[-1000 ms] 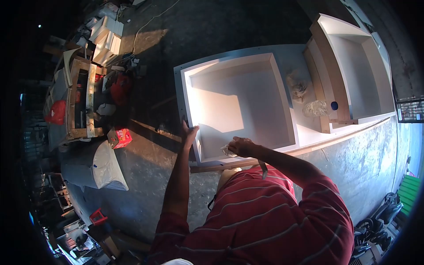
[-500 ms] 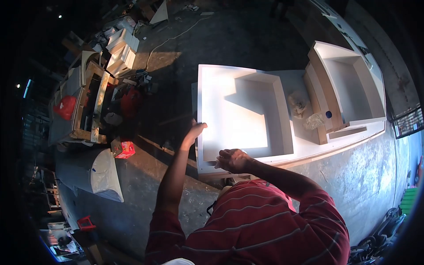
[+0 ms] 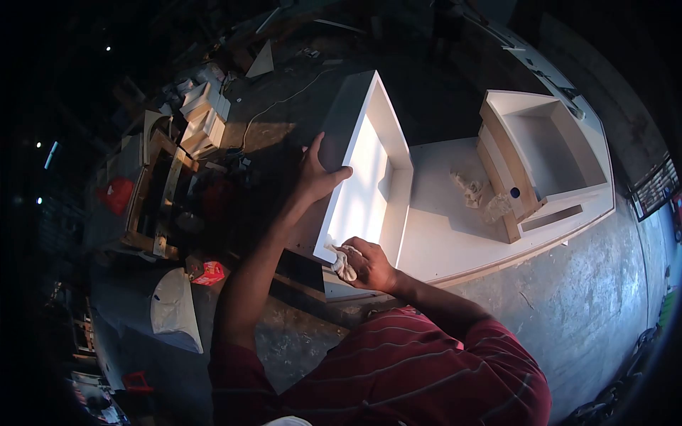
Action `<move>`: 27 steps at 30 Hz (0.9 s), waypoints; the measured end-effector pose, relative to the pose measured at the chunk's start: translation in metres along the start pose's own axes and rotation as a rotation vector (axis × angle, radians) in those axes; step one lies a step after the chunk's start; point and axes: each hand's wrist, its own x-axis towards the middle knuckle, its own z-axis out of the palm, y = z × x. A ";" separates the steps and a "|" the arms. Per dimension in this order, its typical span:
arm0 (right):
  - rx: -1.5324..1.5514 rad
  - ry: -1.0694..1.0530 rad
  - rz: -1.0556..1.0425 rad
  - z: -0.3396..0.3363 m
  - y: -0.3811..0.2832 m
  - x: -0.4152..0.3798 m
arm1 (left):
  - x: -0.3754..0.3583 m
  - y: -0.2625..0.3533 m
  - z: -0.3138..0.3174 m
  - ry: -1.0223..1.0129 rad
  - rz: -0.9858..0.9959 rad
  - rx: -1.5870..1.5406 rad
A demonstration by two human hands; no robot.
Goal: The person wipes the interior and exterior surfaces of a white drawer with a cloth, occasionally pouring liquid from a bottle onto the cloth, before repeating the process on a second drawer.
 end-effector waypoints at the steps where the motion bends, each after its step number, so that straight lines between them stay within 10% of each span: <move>1: -0.101 0.078 -0.069 0.002 -0.003 -0.005 | -0.003 0.012 0.000 -0.008 0.013 0.002; 5: 0.412 0.044 0.202 -0.021 -0.019 -0.027 | -0.017 0.035 0.016 0.017 0.207 0.461; 7: -0.084 0.281 0.081 -0.050 -0.012 -0.036 | -0.023 0.047 0.030 0.086 0.278 0.501; 9: 0.097 0.717 0.347 -0.076 -0.009 -0.033 | -0.029 0.056 0.043 0.105 0.325 0.494; 14: 0.282 1.031 0.292 -0.186 0.018 0.057 | -0.037 0.071 0.059 0.117 0.344 0.485; 17: -0.629 0.818 0.063 -0.229 0.041 0.137 | -0.039 0.068 0.054 0.165 0.319 0.528; 22: -1.122 -0.116 -0.148 -0.207 0.098 0.187 | -0.135 0.079 -0.009 0.149 0.319 0.395; 25: -0.936 -0.099 0.039 -0.196 0.072 0.184 | -0.174 0.077 0.001 0.176 0.207 0.359; 27: -0.840 -0.268 -0.257 -0.185 0.048 0.165 | -0.180 0.073 0.014 0.198 0.132 0.361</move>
